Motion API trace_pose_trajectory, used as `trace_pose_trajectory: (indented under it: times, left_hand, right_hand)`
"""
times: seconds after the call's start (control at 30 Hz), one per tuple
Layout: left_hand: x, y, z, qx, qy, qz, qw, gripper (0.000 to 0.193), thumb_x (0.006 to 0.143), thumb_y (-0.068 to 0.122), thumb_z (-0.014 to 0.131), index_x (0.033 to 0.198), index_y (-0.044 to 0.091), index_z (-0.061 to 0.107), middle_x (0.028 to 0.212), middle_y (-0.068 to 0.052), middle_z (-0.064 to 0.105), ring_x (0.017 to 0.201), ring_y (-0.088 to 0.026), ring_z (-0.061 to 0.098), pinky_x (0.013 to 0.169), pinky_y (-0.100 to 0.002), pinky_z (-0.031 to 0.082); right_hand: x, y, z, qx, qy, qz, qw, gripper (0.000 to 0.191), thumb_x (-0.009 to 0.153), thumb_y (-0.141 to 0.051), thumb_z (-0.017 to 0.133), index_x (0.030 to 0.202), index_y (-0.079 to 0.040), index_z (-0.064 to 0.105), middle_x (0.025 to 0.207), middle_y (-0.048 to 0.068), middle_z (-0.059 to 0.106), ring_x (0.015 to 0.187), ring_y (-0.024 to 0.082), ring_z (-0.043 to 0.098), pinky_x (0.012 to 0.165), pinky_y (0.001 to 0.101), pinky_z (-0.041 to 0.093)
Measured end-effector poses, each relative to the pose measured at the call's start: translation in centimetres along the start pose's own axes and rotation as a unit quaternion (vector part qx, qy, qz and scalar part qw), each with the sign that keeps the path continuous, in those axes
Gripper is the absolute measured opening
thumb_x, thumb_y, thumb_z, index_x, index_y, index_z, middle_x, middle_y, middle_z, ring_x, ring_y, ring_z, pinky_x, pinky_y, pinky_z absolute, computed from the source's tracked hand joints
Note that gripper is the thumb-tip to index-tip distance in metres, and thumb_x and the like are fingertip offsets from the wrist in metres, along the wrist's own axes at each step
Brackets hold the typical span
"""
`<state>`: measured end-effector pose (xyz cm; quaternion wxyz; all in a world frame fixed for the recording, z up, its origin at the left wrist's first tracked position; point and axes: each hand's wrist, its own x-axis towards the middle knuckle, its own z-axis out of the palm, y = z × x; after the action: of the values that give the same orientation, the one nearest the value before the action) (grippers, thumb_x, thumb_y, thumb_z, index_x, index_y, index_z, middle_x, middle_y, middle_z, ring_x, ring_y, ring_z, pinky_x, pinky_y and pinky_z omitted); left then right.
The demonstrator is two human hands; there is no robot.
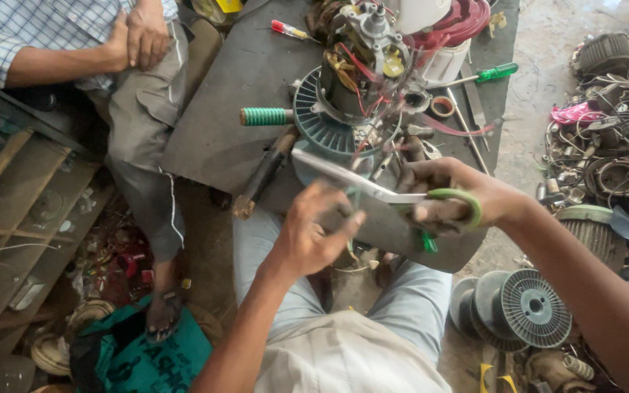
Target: The person repairs an electrical motor by stripping wires, twisting connections, and using pliers and a screwdriver. They then separate the motor housing and place the components on the workbench.
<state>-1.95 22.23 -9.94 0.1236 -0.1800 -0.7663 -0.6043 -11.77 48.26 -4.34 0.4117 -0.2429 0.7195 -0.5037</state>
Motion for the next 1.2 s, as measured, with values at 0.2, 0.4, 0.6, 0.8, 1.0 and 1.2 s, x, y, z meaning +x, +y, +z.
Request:
trace_pose_trajectory:
  times: [0.2,0.4,0.6,0.8,1.0,1.2]
  left_hand:
    - [-1.2,0.3,1.0,0.019,-0.017,0.030,0.999,0.020,0.086,0.021,0.077,0.083,0.006,0.065,0.096,-0.013,0.066,0.096,-0.028,0.065,0.087,-0.042,0.051]
    - [-3.6,0.0,1.0,-0.014,-0.038,-0.006,0.999,0.024,0.089,0.026,0.077,0.084,0.006,0.066,0.113,-0.016,0.069,0.108,-0.029,0.069,0.093,-0.042,0.054]
    - [-7.2,-3.7,4.9,0.136,-0.176,-0.161,0.962,0.036,0.084,0.033,0.078,0.112,0.011,0.076,0.124,-0.016,0.068,0.114,-0.036,0.064,0.099,-0.045,0.050]
    - [-8.3,-5.0,7.5,0.154,-0.298,-0.057,0.940,0.058,0.090,0.034,0.077,0.134,0.000,0.061,0.132,-0.025,0.058,0.123,-0.046,0.050,0.103,-0.051,0.039]
    - [-4.8,-3.1,6.5,0.147,-0.302,-0.083,0.938,0.043,0.090,0.031,0.068,0.126,0.007,0.067,0.124,-0.016,0.066,0.117,-0.035,0.061,0.101,-0.043,0.048]
    - [-6.0,0.1,5.8,0.153,-0.242,-0.126,0.950,0.036,0.094,0.032,0.066,0.120,0.007,0.069,0.120,-0.015,0.068,0.113,-0.035,0.063,0.096,-0.043,0.049]
  right_hand:
    - [-0.8,-1.3,3.4,-0.163,0.031,-0.053,0.985,0.082,0.069,-0.038,0.091,0.133,-0.001,0.054,0.081,-0.001,0.065,0.072,0.008,0.060,0.062,0.0254,0.051]
    - [-5.7,-1.2,5.8,-0.140,0.095,0.107,0.980,0.076,0.054,-0.043,0.096,0.117,-0.013,0.066,0.065,0.000,0.067,0.052,0.010,0.059,0.051,0.0242,0.050]
    - [-10.6,7.4,11.8,0.148,0.287,0.048,0.945,0.061,0.060,-0.018,0.097,0.109,0.001,0.065,0.072,0.007,0.069,0.063,0.014,0.063,0.056,0.0268,0.049]
    - [-13.3,13.4,14.5,-0.026,0.503,0.149,0.851,0.057,0.070,-0.010,0.090,0.121,-0.003,0.065,0.091,0.011,0.079,0.079,0.015,0.070,0.071,0.0322,0.057]
    - [-15.4,13.0,7.9,-0.235,0.512,0.218,0.797,0.052,0.088,-0.017,0.076,0.133,-0.005,0.054,0.094,0.022,0.075,0.083,0.036,0.073,0.071,0.0466,0.055]
    - [-12.0,11.3,1.4,-0.280,0.478,0.200,0.808,0.041,0.083,-0.015,0.071,0.123,-0.008,0.064,0.090,0.026,0.072,0.083,0.041,0.072,0.075,0.0490,0.054]
